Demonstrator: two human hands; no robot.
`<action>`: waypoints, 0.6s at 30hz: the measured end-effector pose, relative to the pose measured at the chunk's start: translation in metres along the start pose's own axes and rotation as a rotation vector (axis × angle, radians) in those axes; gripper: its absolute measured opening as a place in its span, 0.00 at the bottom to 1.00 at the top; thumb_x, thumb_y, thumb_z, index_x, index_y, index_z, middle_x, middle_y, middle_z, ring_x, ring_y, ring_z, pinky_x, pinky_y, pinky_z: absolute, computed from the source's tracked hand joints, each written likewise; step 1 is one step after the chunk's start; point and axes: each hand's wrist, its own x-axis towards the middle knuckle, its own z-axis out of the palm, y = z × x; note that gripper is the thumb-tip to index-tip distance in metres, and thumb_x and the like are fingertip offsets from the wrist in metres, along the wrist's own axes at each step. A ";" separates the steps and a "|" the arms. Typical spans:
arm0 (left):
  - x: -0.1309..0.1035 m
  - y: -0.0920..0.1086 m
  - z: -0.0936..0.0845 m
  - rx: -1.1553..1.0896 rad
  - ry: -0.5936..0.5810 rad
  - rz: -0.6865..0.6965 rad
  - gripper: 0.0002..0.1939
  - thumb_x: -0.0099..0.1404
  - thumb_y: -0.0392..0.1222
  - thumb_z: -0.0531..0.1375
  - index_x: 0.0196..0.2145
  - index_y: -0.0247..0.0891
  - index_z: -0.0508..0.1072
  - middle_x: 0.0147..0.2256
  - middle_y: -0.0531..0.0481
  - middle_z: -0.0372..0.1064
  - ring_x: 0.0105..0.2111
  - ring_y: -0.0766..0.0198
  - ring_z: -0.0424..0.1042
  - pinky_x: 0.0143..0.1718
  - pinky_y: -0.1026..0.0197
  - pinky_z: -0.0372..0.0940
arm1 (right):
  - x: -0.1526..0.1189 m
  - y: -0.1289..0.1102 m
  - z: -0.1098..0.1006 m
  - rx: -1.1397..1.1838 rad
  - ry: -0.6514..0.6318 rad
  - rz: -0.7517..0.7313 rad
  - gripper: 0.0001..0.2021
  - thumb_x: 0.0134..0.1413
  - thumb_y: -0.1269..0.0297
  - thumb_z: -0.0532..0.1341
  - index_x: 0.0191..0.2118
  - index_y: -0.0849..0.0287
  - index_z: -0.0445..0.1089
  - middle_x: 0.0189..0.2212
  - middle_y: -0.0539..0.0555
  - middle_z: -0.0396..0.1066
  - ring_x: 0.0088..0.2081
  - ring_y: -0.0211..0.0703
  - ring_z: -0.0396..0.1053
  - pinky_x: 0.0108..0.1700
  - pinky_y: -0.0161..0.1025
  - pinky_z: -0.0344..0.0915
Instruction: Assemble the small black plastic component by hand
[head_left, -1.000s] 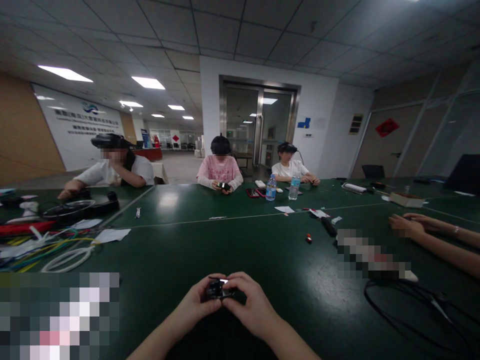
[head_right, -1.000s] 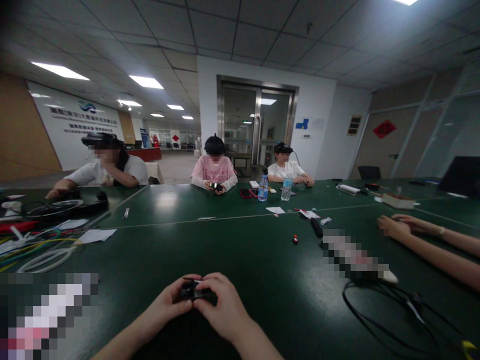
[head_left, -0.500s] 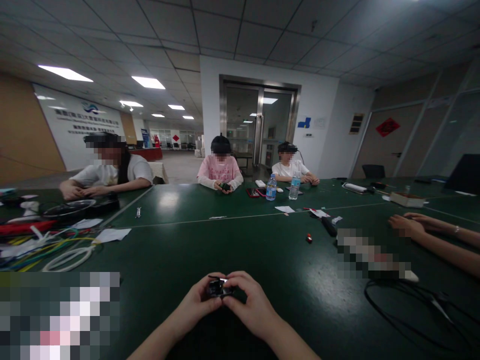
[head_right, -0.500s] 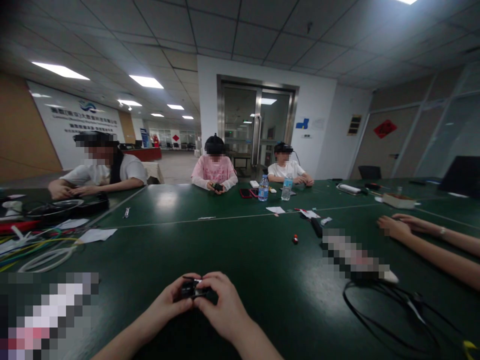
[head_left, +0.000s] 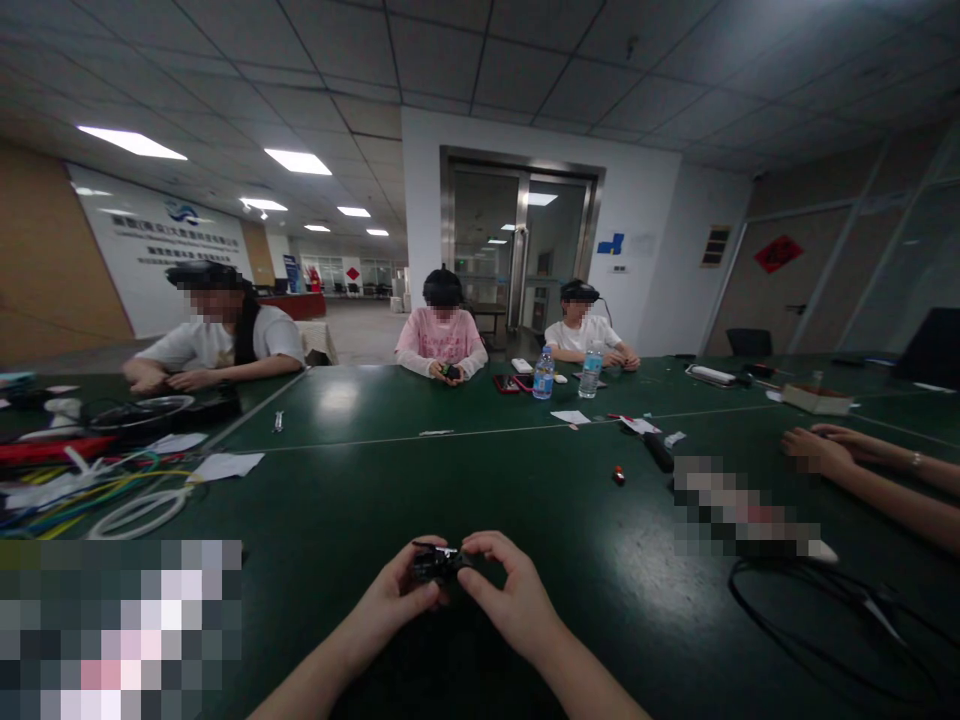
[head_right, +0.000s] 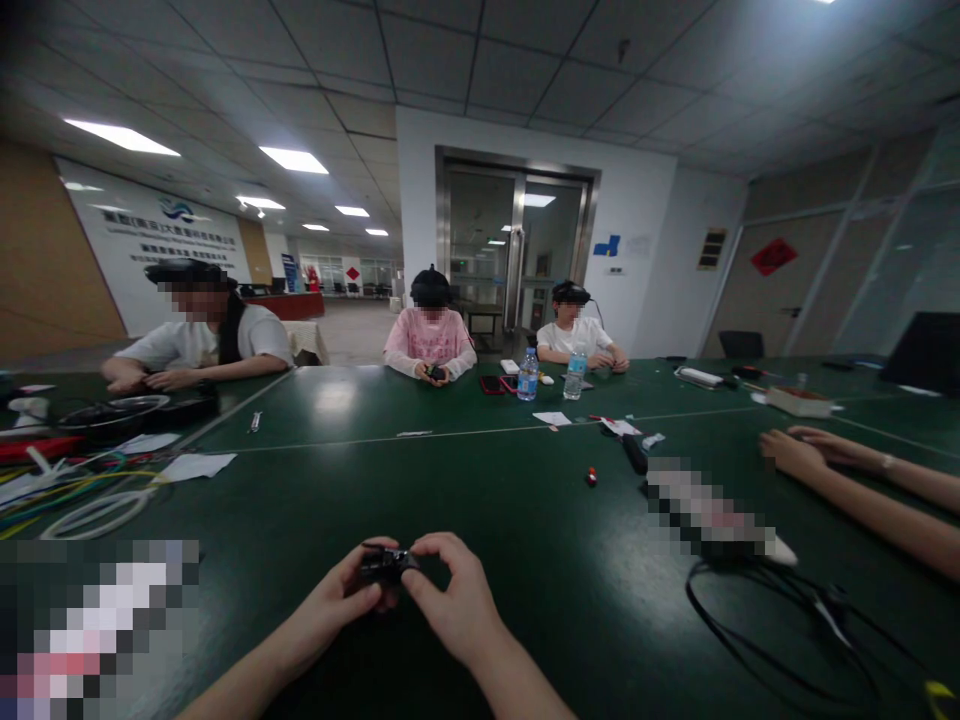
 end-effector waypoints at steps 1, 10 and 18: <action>-0.001 0.000 0.000 0.004 -0.004 -0.001 0.24 0.50 0.47 0.65 0.45 0.42 0.63 0.35 0.50 0.68 0.32 0.62 0.68 0.34 0.58 0.61 | 0.000 0.001 0.000 -0.008 0.009 0.011 0.07 0.47 0.69 0.60 0.36 0.56 0.69 0.36 0.51 0.69 0.40 0.42 0.66 0.45 0.40 0.61; -0.001 -0.001 -0.003 0.002 -0.007 -0.031 0.25 0.50 0.43 0.65 0.45 0.42 0.63 0.37 0.49 0.69 0.33 0.60 0.69 0.36 0.57 0.61 | 0.004 0.011 -0.006 0.023 0.079 0.052 0.08 0.48 0.67 0.58 0.38 0.56 0.68 0.34 0.51 0.70 0.39 0.44 0.67 0.45 0.43 0.62; 0.002 -0.006 -0.003 -0.009 0.045 -0.021 0.27 0.47 0.46 0.67 0.45 0.42 0.64 0.37 0.48 0.69 0.32 0.60 0.69 0.35 0.57 0.60 | 0.007 0.013 -0.013 0.055 0.159 0.073 0.08 0.50 0.65 0.57 0.38 0.57 0.67 0.34 0.52 0.68 0.38 0.45 0.67 0.44 0.43 0.63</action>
